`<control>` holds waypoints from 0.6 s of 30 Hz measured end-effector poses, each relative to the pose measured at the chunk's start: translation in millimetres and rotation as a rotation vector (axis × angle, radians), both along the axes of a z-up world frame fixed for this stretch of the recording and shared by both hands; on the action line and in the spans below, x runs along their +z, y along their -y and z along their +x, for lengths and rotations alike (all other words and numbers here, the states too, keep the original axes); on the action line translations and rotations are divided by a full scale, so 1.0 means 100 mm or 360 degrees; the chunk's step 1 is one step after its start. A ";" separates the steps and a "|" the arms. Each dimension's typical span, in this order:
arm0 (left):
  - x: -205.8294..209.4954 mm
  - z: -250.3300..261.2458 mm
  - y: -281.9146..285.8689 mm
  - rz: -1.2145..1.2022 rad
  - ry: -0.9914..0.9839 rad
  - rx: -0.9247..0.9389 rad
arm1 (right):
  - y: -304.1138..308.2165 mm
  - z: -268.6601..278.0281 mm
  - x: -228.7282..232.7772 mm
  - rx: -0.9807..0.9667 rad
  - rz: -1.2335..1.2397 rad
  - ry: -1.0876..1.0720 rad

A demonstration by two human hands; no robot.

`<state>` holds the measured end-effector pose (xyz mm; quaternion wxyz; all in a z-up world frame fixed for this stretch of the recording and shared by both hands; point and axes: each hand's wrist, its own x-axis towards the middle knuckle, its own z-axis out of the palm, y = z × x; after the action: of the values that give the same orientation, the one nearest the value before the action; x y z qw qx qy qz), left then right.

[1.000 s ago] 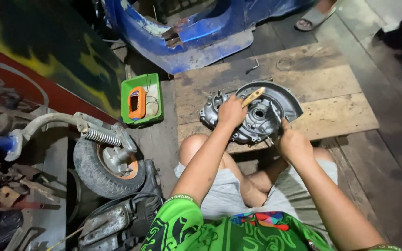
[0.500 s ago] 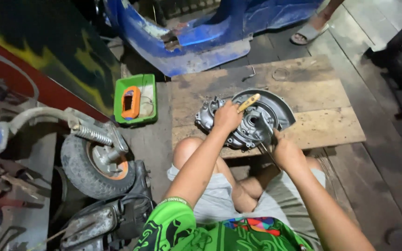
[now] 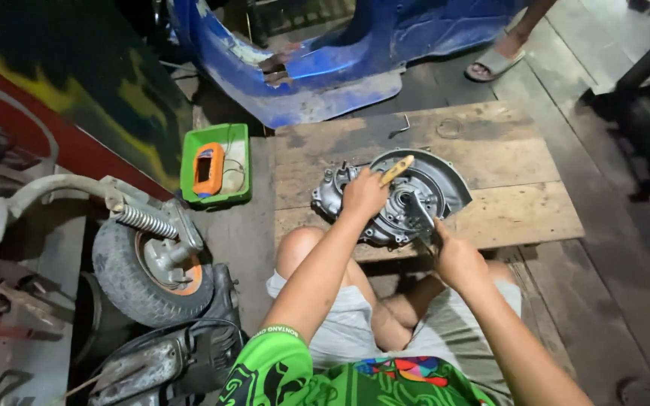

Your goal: The person is cleaning a motorcycle engine casing using a brush and a small scraper tool to remove dirt and old gasket material.

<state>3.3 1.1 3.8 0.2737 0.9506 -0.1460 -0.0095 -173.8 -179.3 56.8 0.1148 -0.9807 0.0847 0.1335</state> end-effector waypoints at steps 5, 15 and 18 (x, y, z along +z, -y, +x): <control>-0.03 -0.01 0.03 0.0006 -0.0112 0.0000 | 0.07 0.04 0.08 -0.0178 0.0216 -0.0004; 0.17 -0.05 -0.04 -0.0083 -0.0091 0.0120 | -0.11 0.16 0.08 -0.0151 0.0313 0.0071; 0.08 0.01 -0.02 -0.0118 -0.0070 0.0132 | 0.06 0.13 0.06 -0.0153 0.0286 0.0142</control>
<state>4.1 3.2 11.3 0.3120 0.9446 -0.1008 -0.0137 -160.6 -185.3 62.4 0.2121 -0.9663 0.1143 0.0911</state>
